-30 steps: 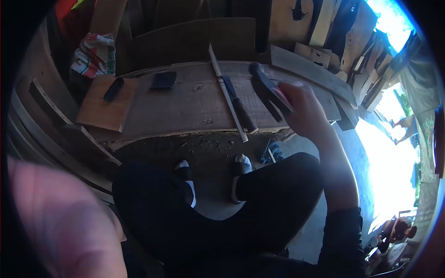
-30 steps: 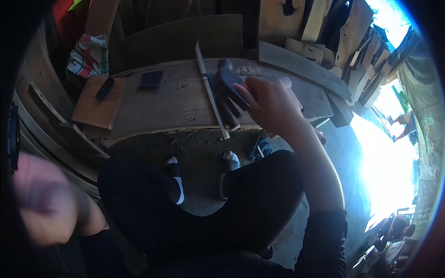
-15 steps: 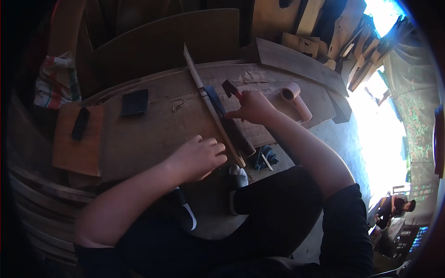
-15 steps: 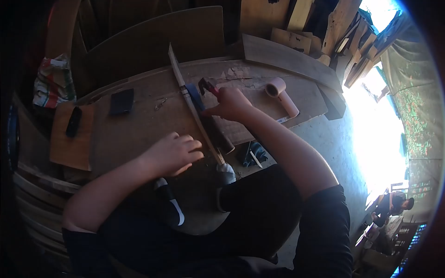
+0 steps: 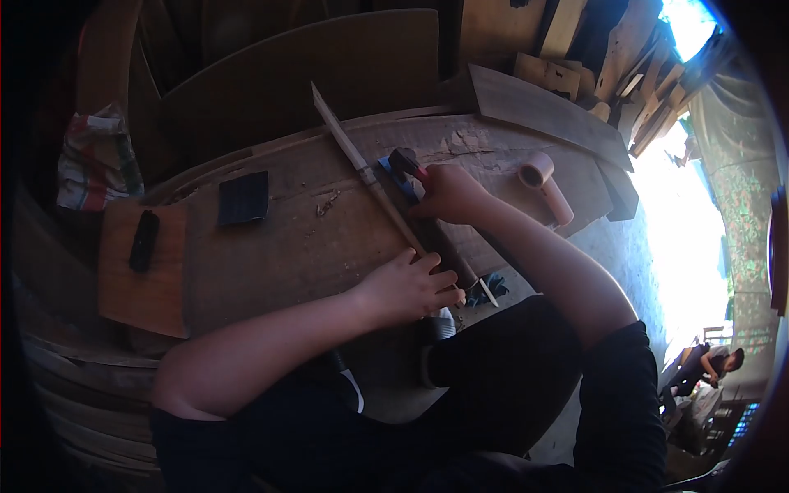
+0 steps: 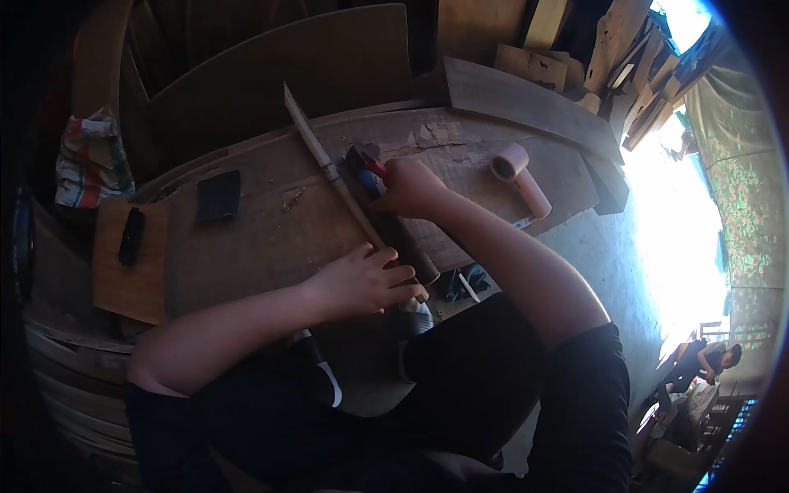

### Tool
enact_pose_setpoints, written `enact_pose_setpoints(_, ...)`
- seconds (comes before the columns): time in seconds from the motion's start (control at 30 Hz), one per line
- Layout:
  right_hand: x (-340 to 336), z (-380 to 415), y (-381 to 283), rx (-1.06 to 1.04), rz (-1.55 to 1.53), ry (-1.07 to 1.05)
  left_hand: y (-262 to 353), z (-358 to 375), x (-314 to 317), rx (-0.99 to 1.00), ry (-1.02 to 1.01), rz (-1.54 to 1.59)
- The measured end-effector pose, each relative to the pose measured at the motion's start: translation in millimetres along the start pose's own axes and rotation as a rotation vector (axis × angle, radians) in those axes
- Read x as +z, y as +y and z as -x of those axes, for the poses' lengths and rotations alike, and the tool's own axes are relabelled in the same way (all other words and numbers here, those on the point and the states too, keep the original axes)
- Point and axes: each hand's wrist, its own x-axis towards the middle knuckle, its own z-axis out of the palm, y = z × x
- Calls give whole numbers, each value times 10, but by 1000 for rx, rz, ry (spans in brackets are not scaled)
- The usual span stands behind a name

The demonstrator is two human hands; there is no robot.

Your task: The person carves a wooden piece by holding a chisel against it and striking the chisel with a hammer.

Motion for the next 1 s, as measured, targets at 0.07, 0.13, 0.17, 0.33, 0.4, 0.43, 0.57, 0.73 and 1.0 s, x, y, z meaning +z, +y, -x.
enact_pose_setpoints(0.07,60,3,32,-71,68,118,43,-19,35,-15,-25,6)
enact_pose_setpoints(0.13,85,22,55,-60,46,120,91,-11,50,-50,-6,-35)
enact_pose_setpoints(0.17,87,32,60,-53,27,122,103,-6,50,-48,-7,-36)
enact_pose_setpoints(0.33,105,67,168,-51,63,176,108,66,-30,-98,-63,-42)
enact_pose_setpoints(0.4,98,77,222,-48,60,187,114,102,-91,-86,-72,-84)
enact_pose_setpoints(0.43,95,85,241,-34,58,181,127,120,-110,-77,-76,-126)
enact_pose_setpoints(0.57,101,135,264,-41,76,175,173,182,-185,-101,-142,-175)
enact_pose_setpoints(0.73,77,179,236,-9,109,123,116,282,-388,-164,-337,-145)
enact_pose_setpoints(1.0,91,275,222,-37,110,144,-183,221,-415,-299,-492,115)
